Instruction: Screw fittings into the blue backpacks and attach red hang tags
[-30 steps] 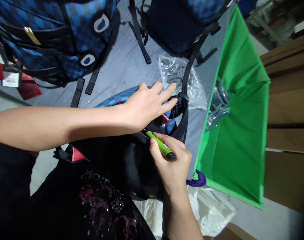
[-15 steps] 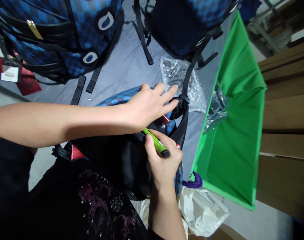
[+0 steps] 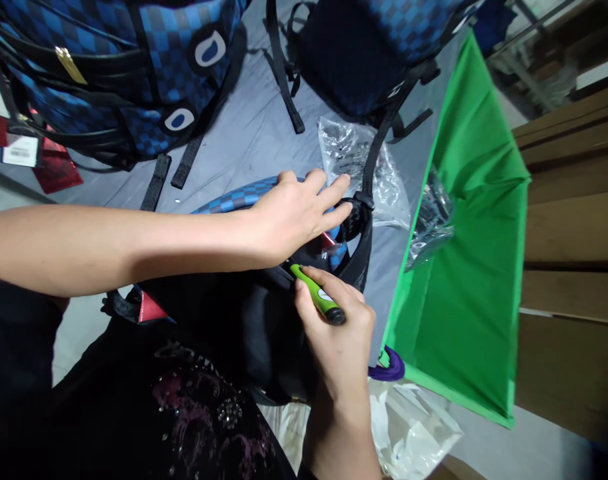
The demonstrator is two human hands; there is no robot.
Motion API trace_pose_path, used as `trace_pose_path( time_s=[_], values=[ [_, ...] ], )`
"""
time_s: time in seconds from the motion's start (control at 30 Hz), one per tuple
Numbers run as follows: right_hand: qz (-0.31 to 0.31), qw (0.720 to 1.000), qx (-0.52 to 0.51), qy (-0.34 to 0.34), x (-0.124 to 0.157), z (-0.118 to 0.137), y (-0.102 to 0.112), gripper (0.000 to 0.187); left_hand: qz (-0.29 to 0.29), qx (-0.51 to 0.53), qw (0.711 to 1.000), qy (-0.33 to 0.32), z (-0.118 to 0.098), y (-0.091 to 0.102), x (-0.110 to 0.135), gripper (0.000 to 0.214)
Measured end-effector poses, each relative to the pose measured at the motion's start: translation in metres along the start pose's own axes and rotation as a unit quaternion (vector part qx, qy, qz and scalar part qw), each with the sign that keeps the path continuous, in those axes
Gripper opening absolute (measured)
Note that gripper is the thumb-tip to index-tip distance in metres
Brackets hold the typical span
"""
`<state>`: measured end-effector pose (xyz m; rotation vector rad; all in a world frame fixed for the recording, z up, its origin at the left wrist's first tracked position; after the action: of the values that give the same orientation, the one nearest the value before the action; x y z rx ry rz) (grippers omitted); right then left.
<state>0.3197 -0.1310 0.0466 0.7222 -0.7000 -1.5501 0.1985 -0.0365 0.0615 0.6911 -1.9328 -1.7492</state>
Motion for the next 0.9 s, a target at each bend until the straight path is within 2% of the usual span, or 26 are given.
trace_pose_path(
  time_s=[0.57, 0.7, 0.8, 0.9],
  values=[
    [0.018, 0.999, -0.025, 0.011, 0.0, -0.003, -0.004, 0.021, 0.015, -0.017, 1.0, 0.013, 0.0, -0.001, 0.001, 0.068],
    [0.005, 1.0, -0.025, 0.007, 0.0, -0.003, -0.004, 0.02, 0.02, -0.019, 1.0, 0.005, -0.002, -0.003, 0.0, 0.07],
    [0.002, 0.999, -0.044, 0.003, 0.002, -0.005, -0.005, 0.019, 0.039, -0.027, 0.999, -0.005, 0.0, -0.002, -0.002, 0.079],
    [-0.01, 0.999, -0.049, -0.021, 0.006, -0.012, -0.004, 0.019, 0.091, -0.025, 0.995, -0.031, 0.006, 0.007, 0.002, 0.102]
  ],
)
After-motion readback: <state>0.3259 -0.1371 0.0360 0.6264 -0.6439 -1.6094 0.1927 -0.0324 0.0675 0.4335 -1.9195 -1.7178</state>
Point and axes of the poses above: each hand's wrist, its own x-axis away from the middle knuckle, its own y-axis out of the back of the hand, z = x × y, the point moved 4 cm from there along -x, towards the middle knuckle, and after that the axes turned 13 degrees about -y, right-handed, at the moved point
